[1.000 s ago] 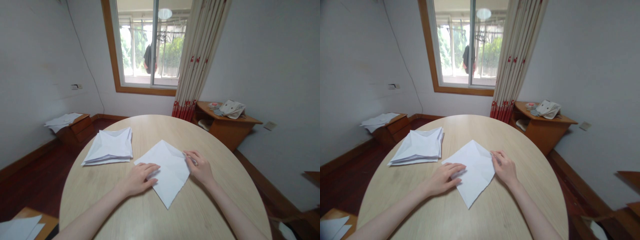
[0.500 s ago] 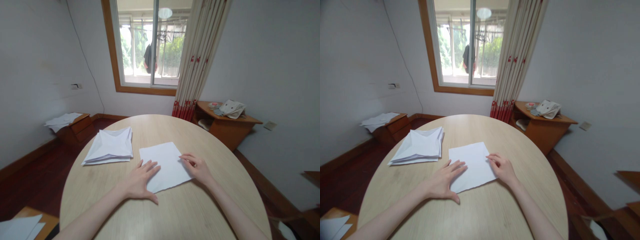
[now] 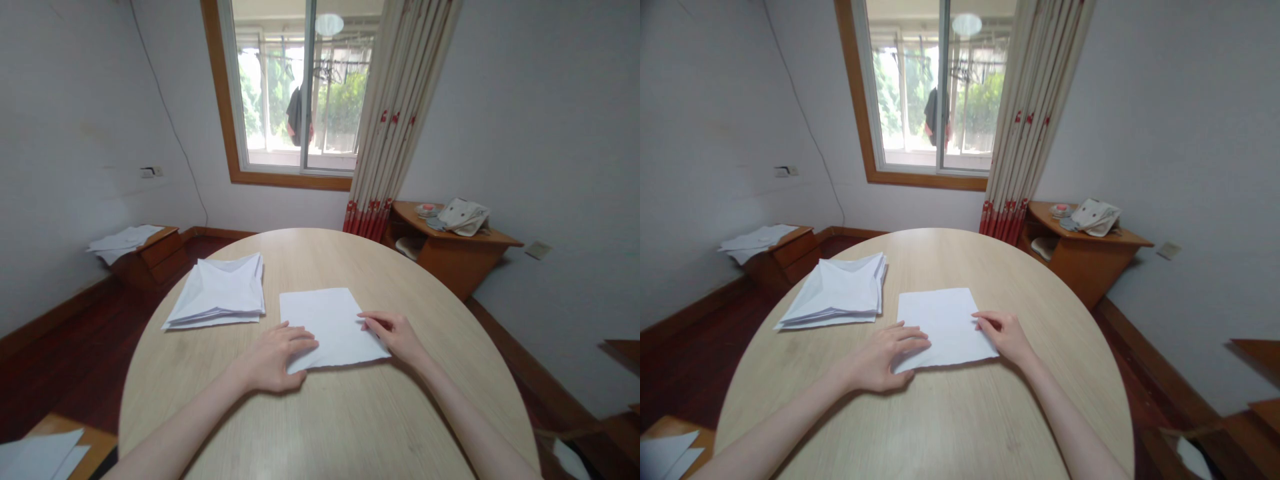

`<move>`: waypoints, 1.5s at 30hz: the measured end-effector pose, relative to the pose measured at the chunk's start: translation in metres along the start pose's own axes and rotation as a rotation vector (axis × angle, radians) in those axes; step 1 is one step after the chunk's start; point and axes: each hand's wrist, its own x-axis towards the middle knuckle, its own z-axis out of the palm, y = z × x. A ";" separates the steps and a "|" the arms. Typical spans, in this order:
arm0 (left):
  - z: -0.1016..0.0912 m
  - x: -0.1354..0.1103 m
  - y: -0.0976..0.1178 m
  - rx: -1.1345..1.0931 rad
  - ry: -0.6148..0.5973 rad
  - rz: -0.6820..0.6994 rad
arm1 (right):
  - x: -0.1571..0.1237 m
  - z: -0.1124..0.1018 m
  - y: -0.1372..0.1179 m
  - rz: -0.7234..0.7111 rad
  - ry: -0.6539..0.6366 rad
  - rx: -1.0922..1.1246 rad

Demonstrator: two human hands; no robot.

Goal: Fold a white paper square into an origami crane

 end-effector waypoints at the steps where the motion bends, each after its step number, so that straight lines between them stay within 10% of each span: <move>1: -0.001 0.000 0.000 -0.012 0.020 0.016 | 0.000 -0.001 0.000 0.009 -0.011 0.032; 23: -0.005 -0.003 -0.007 0.072 0.335 0.025 | 0.004 -0.005 0.008 -0.099 -0.042 0.093; 34: 0.002 -0.004 -0.012 -0.017 0.711 0.023 | 0.003 0.000 0.001 0.004 -0.041 0.176; 45: 0.014 0.007 -0.014 0.165 0.888 -0.085 | 0.003 0.023 0.017 -0.028 0.219 0.112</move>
